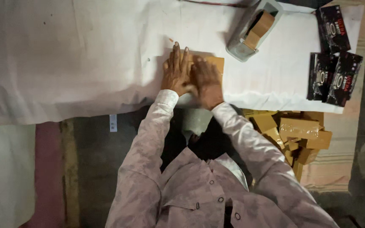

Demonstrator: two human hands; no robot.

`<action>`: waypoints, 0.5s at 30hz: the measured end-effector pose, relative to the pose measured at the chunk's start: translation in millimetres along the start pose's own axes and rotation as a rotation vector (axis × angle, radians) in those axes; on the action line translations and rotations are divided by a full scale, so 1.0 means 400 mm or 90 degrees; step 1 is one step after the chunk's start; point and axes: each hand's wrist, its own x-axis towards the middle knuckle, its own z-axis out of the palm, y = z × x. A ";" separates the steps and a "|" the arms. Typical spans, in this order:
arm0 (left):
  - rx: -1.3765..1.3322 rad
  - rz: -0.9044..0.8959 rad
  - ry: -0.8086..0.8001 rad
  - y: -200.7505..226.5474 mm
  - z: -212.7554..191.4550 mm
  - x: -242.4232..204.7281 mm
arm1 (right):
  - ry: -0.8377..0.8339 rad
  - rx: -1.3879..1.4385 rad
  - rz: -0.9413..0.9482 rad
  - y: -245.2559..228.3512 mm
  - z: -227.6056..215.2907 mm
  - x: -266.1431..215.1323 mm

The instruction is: The person places small black packages into brown cardboard boxes, folds the flaps, and seals them with tape. The sealed boxes are then moved to a pile on the right side of the table.

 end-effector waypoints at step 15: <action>-0.078 -0.054 -0.200 0.030 -0.057 0.032 | -0.064 -0.011 0.102 0.066 0.113 -0.032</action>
